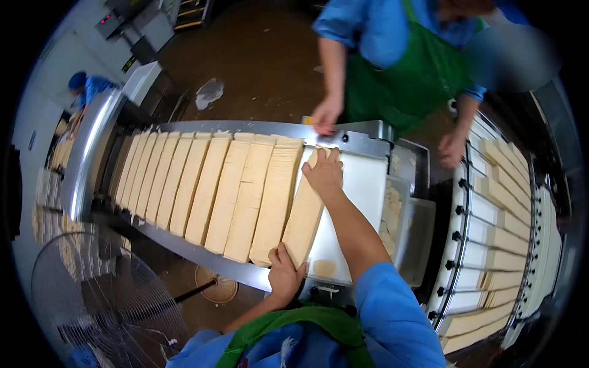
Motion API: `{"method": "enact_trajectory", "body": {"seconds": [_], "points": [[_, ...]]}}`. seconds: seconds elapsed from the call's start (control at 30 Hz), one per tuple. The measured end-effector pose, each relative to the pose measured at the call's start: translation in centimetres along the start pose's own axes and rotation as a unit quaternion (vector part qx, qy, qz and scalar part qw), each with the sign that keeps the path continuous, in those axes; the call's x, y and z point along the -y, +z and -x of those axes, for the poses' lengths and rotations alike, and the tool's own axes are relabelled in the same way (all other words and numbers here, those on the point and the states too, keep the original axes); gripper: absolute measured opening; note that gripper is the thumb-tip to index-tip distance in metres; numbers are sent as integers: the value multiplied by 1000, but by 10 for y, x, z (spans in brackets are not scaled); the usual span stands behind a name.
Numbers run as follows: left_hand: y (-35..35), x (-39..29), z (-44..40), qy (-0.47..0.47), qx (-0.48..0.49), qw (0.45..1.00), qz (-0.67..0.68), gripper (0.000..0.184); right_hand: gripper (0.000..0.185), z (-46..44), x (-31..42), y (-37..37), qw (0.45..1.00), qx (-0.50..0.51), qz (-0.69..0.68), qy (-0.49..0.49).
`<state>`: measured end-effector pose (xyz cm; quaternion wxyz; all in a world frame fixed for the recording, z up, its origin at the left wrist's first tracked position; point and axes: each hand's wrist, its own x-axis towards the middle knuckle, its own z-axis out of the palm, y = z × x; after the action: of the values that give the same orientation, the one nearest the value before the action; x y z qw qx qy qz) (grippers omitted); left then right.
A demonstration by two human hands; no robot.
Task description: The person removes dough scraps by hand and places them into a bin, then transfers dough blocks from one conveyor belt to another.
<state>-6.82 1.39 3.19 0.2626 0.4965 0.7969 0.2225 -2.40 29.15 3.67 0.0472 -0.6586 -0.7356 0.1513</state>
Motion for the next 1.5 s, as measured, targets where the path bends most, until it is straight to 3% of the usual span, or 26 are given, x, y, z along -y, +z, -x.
{"method": "enact_trajectory", "body": {"seconds": [0.07, 0.13, 0.17, 0.23, 0.27, 0.37, 0.4, 0.43, 0.53, 0.67, 0.7, 0.77, 0.8, 0.87, 0.9, 0.97, 1.1, 1.33, 1.4, 1.5], "points": [[1, -5, 0, 28, 13, 1000, 4, 85, 70, 10, -19, -30, 991, 60, -50, 109], [3, -10, -1, 51, 25, 998, 16, 85, 73, 19, -54, -49, 982, 38, -77, 170], [-4, -18, -6, 26, 90, 994, 57, 87, 75, 26, -74, -57, 972, 28, -99, 210], [13, -8, -11, 85, 74, 992, 60, 95, 100, 17, -130, -20, 983, -4, -21, 181], [19, -10, -11, 81, 116, 988, 63, 101, 109, 26, -136, -23, 979, -11, -46, 197], [27, -36, -13, 67, 128, 989, -21, 86, 98, 54, -139, -51, 969, -15, -67, 236], [33, -45, -9, 74, 108, 991, -18, 83, 96, 68, -148, -67, 948, -18, -162, 272], [39, -53, -4, 80, 82, 993, -14, 80, 91, 80, -167, -64, 921, -73, -237, 301], [55, -76, 8, 166, 53, 984, 38, 76, 90, 132, -227, -78, 892, -178, -268, 318], [74, -144, 39, 273, 124, 950, 83, 76, 83, 249, -299, -165, 797, -280, -365, 391], [77, -166, 51, 278, 127, 948, 83, 76, 79, 269, -332, -156, 781, -347, -333, 398], [85, -205, 75, 423, 159, 890, 56, 73, 82, 319, -382, -174, 769, -354, -272, 457], [92, -221, 86, 426, 159, 889, 56, 73, 85, 340, -412, -174, 760, -357, -239, 488], [107, -250, 107, 511, 204, 833, 56, 74, 86, 375, -451, -191, 748, -274, -193, 573], [111, -262, 117, 514, 204, 831, 54, 74, 80, 386, -471, -195, 757, -223, -155, 595], [121, -283, 131, 494, 331, 798, 102, 75, 70, 400, -505, -208, 782, -96, -82, 610], [142, -306, 143, 541, 390, 735, 122, 74, 65, 399, -589, -190, 814, -107, -63, 568], [184, -320, 154, 502, 423, 748, 95, 66, 68, 396, -632, -202, 804, -69, -103, 582], [197, -325, 156, 505, 443, 733, 104, 63, 63, 395, -642, -194, 785, -164, -50, 595], [208, -336, 163, 479, 467, 737, 96, 60, 57, 399, -645, -204, 791, -160, -56, 588]]}}
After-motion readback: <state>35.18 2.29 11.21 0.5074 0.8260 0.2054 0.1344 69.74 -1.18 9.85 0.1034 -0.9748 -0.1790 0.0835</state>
